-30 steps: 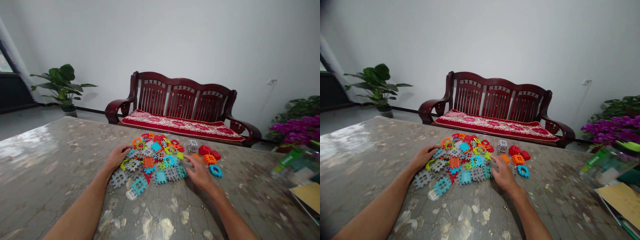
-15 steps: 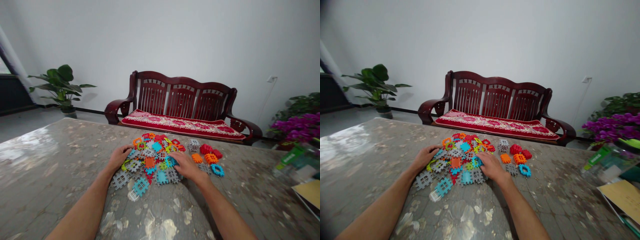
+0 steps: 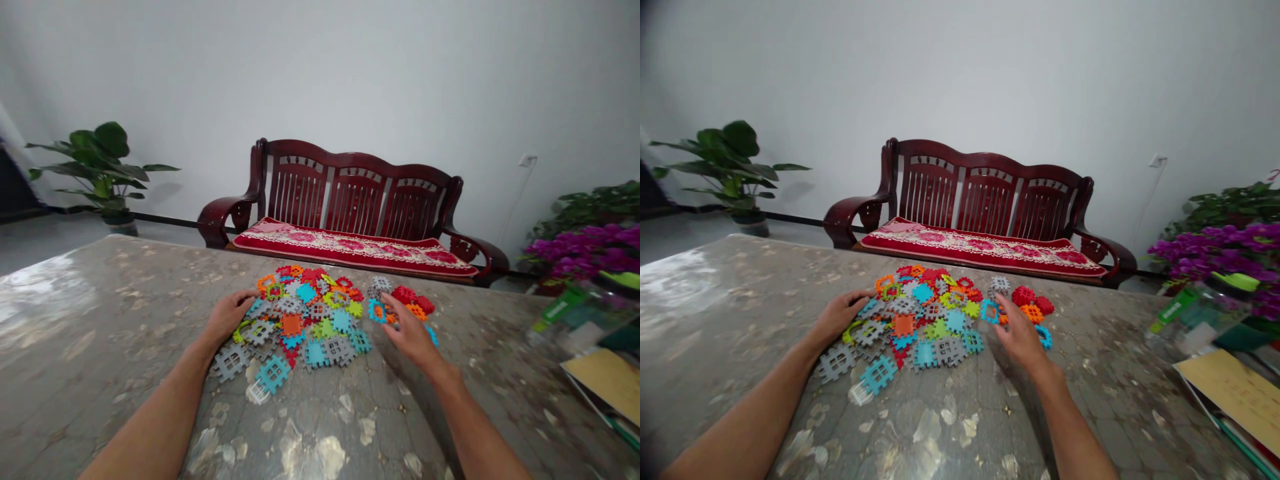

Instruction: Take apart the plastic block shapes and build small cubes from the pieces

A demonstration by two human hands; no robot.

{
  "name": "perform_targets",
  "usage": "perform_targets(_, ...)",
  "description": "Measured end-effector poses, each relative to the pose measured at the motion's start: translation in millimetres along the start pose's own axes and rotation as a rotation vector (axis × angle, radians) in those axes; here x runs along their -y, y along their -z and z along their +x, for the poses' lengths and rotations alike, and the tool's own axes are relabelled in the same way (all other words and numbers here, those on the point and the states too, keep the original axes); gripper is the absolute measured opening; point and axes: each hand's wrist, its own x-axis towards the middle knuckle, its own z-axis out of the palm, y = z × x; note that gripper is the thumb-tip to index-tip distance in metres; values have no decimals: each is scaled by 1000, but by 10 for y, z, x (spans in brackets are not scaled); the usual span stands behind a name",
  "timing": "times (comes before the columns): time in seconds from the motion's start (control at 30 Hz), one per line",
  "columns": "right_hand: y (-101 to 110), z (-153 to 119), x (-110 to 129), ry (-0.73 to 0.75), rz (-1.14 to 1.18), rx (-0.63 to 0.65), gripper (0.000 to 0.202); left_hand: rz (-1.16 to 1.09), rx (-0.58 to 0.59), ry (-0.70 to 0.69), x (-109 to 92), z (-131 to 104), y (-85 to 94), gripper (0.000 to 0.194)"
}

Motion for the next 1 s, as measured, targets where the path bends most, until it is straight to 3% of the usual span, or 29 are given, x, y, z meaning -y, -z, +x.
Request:
perform_targets(0.13,231,-213,-424,-213,-8,-133,67,-7,-9,12,-23,5,9,42)
perform_targets(0.37,482,-498,-863,-287,-57,-149,73,-20,-18,42,-24,10,1,43)
perform_targets(0.63,589,-587,-1018,-295,-144,-92,76,-1,-25,9,-6,5,-1,40)
perform_targets(0.83,484,-566,-1123,-338,-84,-142,78,-9,-16,13,18,18,-5,42)
perform_targets(1.0,328,-504,-975,-434,-119,-142,73,-16,-12,20,21,24,-6,41)
